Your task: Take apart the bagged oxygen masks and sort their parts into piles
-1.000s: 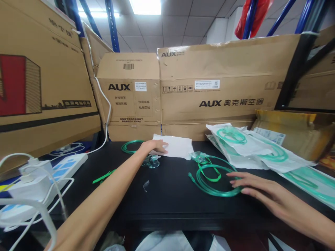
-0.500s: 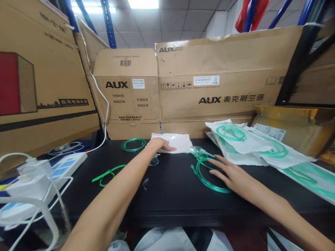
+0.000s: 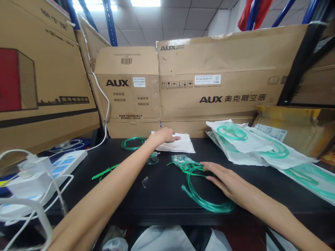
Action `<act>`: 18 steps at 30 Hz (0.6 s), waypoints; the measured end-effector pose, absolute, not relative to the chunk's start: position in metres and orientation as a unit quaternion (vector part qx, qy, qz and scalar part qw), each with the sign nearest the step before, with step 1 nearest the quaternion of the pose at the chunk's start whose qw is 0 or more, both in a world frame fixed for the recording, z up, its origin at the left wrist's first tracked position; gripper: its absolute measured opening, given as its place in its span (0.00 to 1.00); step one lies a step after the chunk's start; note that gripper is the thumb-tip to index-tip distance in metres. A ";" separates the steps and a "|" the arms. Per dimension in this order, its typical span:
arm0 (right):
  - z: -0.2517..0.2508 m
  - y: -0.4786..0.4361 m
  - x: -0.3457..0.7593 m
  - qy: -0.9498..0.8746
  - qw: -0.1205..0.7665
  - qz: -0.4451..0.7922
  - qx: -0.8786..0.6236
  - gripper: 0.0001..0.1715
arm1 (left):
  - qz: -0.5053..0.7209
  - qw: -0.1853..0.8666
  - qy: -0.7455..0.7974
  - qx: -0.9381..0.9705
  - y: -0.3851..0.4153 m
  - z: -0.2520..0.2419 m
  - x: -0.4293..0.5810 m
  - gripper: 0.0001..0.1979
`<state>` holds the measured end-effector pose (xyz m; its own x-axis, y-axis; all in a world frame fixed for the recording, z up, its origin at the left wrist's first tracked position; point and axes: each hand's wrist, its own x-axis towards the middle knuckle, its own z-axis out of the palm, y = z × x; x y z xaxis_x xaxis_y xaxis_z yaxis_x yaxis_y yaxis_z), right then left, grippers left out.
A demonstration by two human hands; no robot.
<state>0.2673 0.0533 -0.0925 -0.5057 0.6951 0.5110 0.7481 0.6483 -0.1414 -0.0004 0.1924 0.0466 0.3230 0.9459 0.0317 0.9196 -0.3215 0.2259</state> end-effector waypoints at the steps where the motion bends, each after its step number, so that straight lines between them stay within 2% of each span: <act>1: -0.089 0.054 0.263 -0.869 0.281 -0.053 -0.403 0.22 | 0.098 0.083 0.557 0.821 0.181 0.048 -0.001 0.29; 4: -0.077 0.054 0.252 -0.874 0.296 -0.054 -0.380 0.19 | 0.127 0.091 0.513 0.844 0.143 0.043 -0.006 0.28; 8: -0.067 0.051 0.245 -0.882 0.273 -0.070 -0.378 0.18 | 0.103 0.116 0.488 0.859 0.105 0.017 -0.019 0.24; 13: -0.063 0.054 0.230 -0.880 0.235 -0.143 -0.387 0.21 | 0.138 0.124 0.466 0.865 0.082 -0.012 -0.025 0.28; 18: -0.066 0.058 0.206 -0.885 0.245 -0.131 -0.374 0.11 | 0.185 0.132 0.445 0.866 0.070 -0.025 -0.012 0.22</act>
